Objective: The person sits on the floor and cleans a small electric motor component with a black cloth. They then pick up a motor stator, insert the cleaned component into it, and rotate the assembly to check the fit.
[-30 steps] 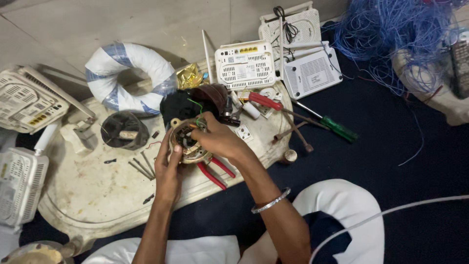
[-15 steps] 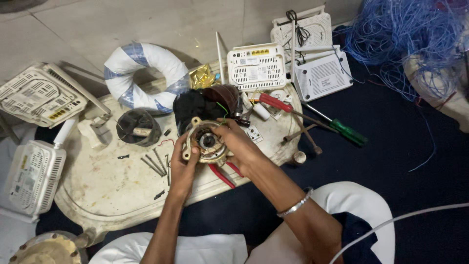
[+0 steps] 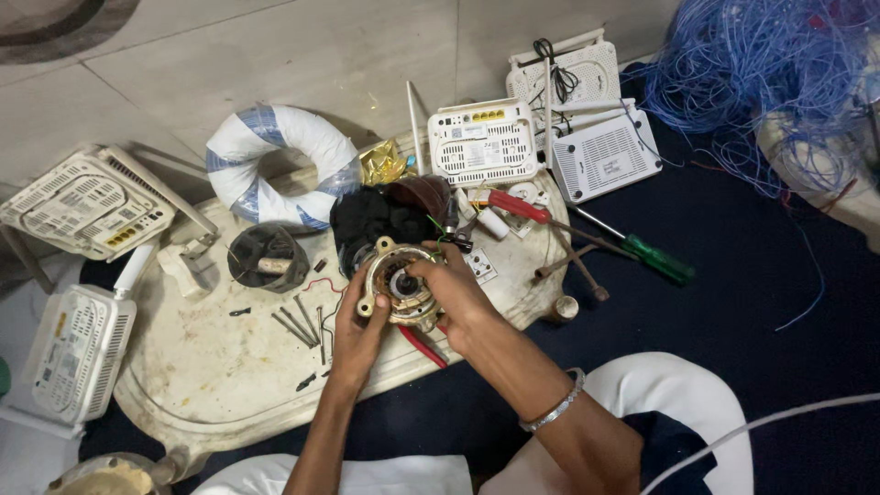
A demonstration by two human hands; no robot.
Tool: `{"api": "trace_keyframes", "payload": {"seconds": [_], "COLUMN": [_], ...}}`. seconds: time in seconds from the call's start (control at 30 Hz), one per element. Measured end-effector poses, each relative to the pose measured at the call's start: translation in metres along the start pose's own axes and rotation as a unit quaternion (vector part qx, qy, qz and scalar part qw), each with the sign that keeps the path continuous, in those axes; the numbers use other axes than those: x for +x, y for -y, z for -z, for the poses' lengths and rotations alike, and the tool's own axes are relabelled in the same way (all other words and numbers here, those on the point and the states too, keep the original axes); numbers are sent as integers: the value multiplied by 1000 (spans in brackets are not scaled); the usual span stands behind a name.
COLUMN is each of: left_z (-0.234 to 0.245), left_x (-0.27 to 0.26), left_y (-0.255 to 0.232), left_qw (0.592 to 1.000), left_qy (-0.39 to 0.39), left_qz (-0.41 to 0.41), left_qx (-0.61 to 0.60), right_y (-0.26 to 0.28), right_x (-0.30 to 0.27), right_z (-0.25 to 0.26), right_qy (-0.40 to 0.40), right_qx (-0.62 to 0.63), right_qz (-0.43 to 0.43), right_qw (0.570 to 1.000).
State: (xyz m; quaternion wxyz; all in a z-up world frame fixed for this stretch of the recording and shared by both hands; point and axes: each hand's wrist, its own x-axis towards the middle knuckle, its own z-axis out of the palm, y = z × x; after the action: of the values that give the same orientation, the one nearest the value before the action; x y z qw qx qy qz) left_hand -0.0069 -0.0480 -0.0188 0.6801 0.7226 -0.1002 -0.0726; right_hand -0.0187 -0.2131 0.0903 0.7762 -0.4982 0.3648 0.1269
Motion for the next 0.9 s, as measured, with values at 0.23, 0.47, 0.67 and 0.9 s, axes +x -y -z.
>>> {"api": "trace_keyframes", "payload": {"seconds": [0.23, 0.47, 0.67, 0.9], "left_z": [-3, -2, -1, 2], "left_x": [-2, 0, -1, 0], "left_y": [0, -3, -7, 0], "left_qw": [999, 998, 996, 998], "left_qy": [26, 26, 14, 16], "left_qz": [10, 19, 71, 24], "left_qx": [-47, -49, -47, -54], "right_y": [-6, -7, -4, -6], "right_x": [7, 8, 2, 6], "right_z": [2, -1, -2, -5], "right_qy": [0, 2, 0, 10], "right_qx": [51, 65, 51, 60], "right_qz": [16, 13, -10, 11], "right_qw": [999, 998, 999, 998]}}
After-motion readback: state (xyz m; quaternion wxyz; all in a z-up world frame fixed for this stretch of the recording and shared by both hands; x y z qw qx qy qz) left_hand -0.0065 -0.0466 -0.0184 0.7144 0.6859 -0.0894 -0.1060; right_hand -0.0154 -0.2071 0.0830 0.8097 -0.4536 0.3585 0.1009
